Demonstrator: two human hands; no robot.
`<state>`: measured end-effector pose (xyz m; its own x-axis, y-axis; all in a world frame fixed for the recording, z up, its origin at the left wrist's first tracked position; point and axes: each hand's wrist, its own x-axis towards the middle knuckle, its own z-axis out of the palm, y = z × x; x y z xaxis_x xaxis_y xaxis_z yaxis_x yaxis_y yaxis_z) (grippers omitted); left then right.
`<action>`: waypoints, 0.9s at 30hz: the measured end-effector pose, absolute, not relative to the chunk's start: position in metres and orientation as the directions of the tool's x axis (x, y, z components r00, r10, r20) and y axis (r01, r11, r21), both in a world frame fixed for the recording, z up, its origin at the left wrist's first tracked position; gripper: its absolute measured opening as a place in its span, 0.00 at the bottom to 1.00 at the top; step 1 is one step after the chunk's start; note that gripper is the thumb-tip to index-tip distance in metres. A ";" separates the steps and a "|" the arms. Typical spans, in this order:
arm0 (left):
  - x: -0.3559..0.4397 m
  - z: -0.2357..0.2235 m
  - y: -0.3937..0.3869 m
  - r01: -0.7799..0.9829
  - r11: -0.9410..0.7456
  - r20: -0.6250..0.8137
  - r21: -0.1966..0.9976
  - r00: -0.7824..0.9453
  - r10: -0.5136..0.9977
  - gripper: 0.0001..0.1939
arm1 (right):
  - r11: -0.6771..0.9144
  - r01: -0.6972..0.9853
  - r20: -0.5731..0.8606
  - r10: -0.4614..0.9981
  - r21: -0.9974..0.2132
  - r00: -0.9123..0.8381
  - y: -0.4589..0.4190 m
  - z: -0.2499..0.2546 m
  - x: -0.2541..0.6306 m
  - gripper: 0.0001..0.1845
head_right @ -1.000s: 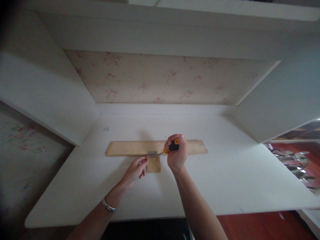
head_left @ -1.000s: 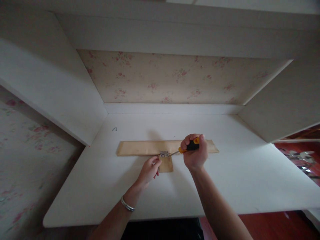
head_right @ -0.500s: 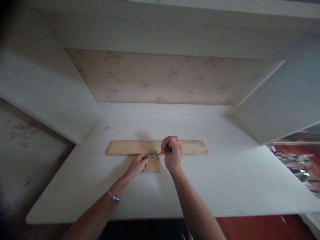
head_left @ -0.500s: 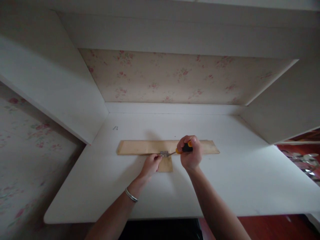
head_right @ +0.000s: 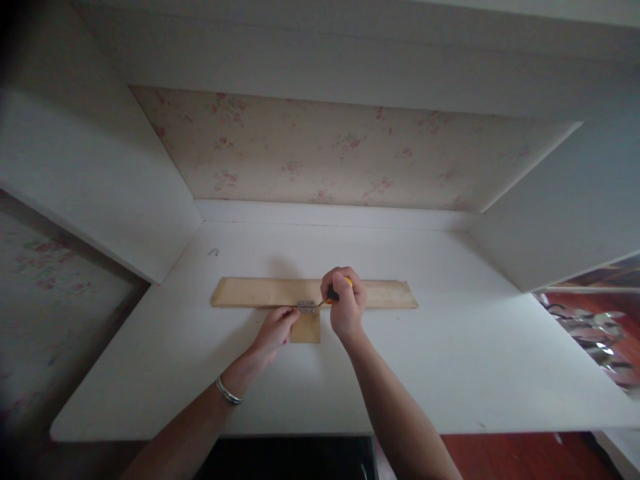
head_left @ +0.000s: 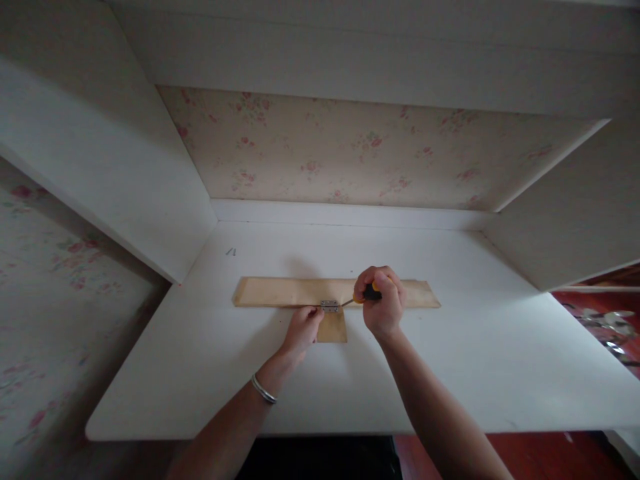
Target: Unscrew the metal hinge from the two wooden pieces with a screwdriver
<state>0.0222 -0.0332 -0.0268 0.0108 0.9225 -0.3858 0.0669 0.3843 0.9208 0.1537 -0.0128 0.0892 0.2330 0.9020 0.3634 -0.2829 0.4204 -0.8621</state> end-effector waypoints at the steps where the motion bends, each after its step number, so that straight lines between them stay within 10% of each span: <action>1: 0.023 -0.027 -0.033 0.058 0.390 -0.392 0.919 0.014 0.920 0.14 | 0.435 -0.300 0.372 0.895 -0.849 0.246 -0.013 0.091 0.154 0.11; 27: 0.026 -0.019 -0.036 0.047 0.405 -0.405 0.913 -0.015 0.914 0.11 | 0.346 -0.311 0.295 0.935 -0.885 0.198 0.001 0.091 0.146 0.12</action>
<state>0.0258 -0.0358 -0.0190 -0.0148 0.9141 -0.4052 0.0470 0.4055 0.9129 0.1455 0.0012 0.0908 0.1981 0.9346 0.2954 -0.3114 0.3458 -0.8851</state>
